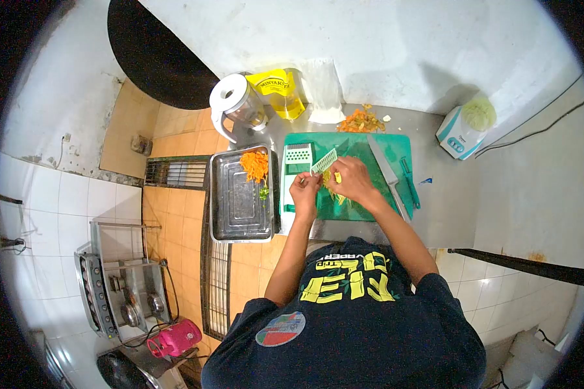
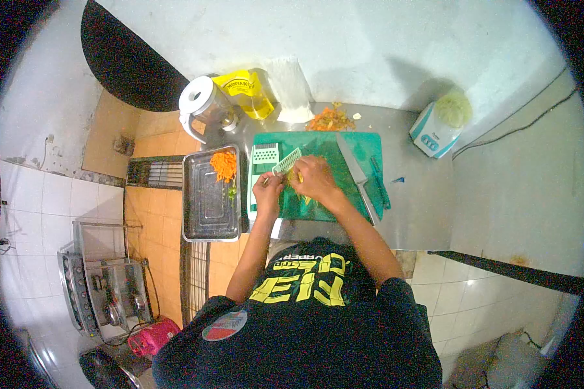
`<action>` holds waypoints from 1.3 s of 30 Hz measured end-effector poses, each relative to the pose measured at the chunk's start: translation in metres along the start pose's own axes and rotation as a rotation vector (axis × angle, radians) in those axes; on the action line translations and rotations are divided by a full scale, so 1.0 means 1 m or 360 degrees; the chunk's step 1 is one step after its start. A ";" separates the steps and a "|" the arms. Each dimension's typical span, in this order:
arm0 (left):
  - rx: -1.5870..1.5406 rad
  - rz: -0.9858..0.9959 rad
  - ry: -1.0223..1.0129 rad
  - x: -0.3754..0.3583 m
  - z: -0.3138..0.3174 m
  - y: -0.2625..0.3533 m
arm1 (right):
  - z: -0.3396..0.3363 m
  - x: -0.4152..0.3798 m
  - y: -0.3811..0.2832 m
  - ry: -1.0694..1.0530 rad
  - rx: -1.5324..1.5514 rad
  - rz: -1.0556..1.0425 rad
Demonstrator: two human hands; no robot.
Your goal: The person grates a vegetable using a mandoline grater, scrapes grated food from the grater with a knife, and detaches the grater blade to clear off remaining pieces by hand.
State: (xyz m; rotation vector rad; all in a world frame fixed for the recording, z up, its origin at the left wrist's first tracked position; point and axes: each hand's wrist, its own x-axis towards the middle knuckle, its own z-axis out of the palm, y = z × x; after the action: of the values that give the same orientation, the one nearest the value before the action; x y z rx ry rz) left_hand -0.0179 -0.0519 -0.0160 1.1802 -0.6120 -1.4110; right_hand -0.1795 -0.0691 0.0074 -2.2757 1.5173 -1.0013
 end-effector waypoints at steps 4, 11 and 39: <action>-0.0019 -0.0031 -0.0020 -0.001 0.002 0.002 | 0.004 -0.001 0.003 0.0025 0.0026 0.0044; -0.0013 -0.0038 -0.0039 0.003 0.003 -0.003 | 0.003 0.002 0.000 0.0051 0.0166 -0.0007; 0.0019 0.0018 0.0043 0.009 0.013 0.010 | -0.003 0.012 0.006 0.0183 0.0115 -0.0364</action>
State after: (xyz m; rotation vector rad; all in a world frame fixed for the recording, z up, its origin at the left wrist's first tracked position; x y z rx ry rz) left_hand -0.0239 -0.0665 -0.0050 1.2016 -0.6083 -1.3812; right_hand -0.1825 -0.0814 0.0113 -2.4175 1.2574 -1.2460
